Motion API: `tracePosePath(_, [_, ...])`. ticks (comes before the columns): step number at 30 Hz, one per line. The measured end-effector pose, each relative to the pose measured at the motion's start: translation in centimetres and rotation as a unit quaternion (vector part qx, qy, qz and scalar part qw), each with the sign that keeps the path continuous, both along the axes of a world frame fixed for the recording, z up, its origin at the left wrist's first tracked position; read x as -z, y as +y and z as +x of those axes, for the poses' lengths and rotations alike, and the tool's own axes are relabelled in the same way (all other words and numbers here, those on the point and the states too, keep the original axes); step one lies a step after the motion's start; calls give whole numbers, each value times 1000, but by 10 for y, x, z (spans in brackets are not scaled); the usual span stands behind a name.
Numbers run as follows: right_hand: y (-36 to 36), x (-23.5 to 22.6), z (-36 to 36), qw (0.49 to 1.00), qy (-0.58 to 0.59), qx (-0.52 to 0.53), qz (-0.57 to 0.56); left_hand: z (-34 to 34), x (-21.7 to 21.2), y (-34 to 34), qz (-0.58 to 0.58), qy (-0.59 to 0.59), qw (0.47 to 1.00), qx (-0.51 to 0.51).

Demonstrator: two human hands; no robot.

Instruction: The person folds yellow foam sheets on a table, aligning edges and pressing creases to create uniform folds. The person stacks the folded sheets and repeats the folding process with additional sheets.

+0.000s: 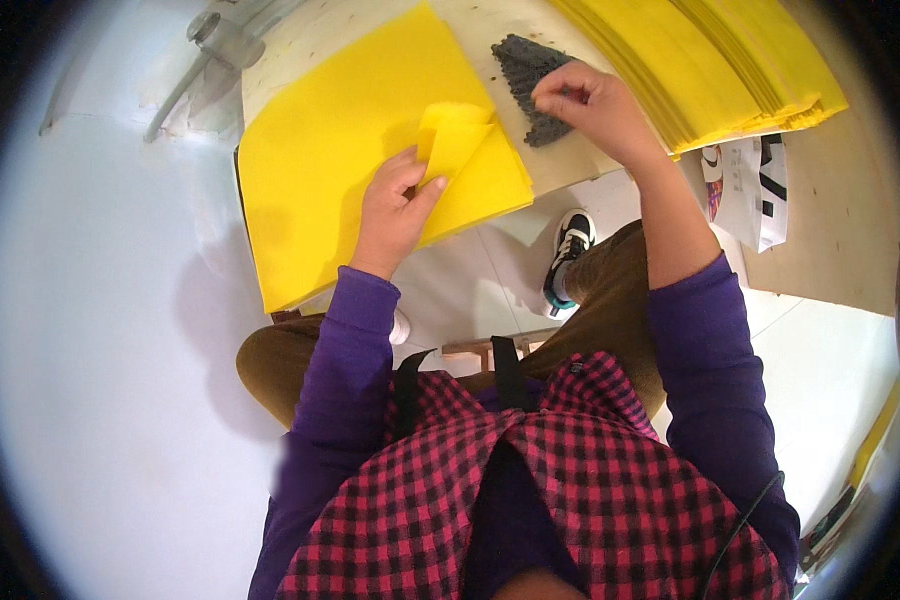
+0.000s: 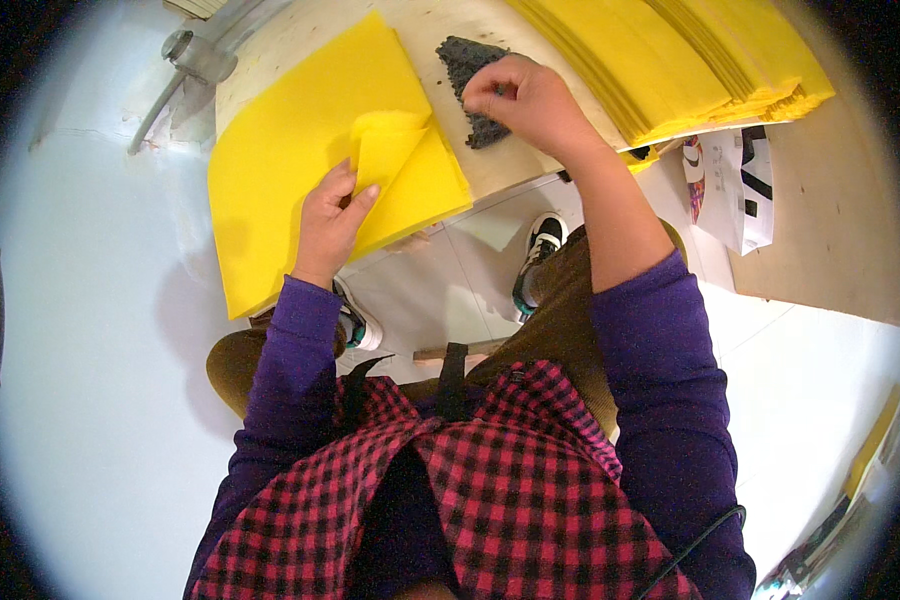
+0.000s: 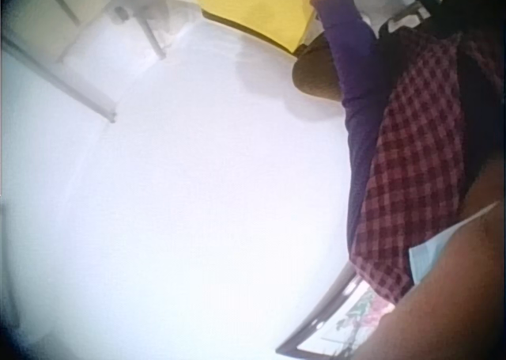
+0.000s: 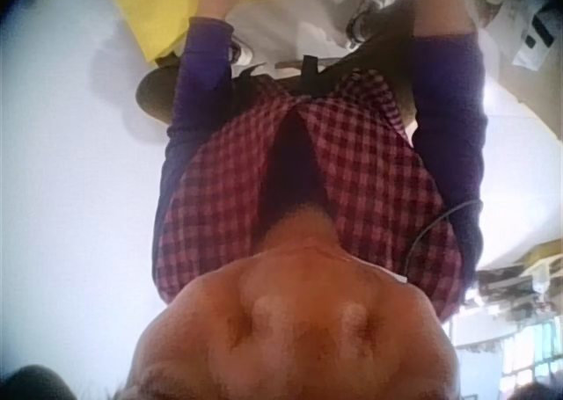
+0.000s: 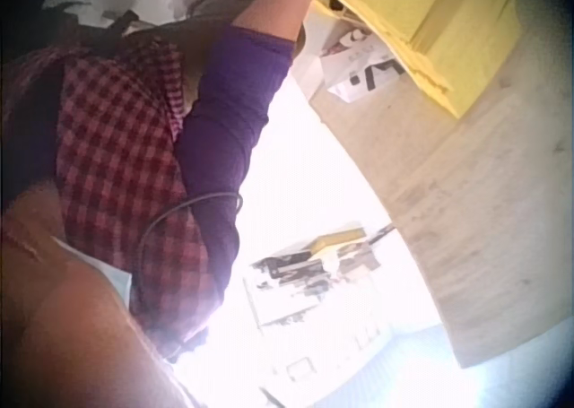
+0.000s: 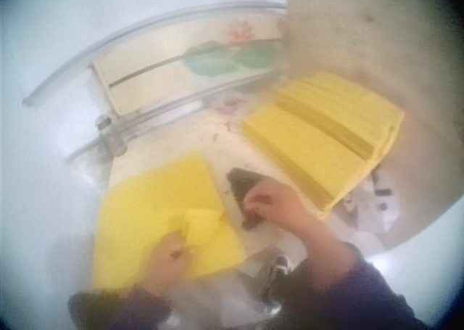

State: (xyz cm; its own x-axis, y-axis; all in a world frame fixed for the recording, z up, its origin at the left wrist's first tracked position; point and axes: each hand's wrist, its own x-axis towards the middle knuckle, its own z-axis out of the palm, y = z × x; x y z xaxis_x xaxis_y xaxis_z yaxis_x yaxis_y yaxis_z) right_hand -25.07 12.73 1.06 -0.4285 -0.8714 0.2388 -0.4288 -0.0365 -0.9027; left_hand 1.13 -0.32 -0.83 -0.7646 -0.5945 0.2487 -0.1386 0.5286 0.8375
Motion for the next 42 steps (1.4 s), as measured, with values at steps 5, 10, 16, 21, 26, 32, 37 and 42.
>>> tracePosePath(5, [11,-12,23,972,16,-217,93,-3,-3,0,-4,12,1000,9])
tracePosePath(10, [4,-7,38,967,37,-224,117,-1,-4,2,40,7,999,7])
tracePosePath(16, [-1,-3,39,972,36,-202,113,-3,-2,-2,-24,16,999,18])
tracePosePath(21, [-4,-5,39,977,57,-193,74,-2,0,-1,0,10,1000,15])
tracePosePath(26, [-10,-9,40,979,69,-188,22,-3,-2,1,14,29,999,28])
tracePosePath(32, [-14,-16,47,983,57,-173,21,0,-10,3,-57,29,997,49])
tracePosePath(37, [-16,-18,49,988,33,-148,-7,-1,-9,5,-55,29,997,36])
tracePosePath(42, [-9,-18,25,999,43,-28,-9,-1,-2,0,-28,14,999,26])
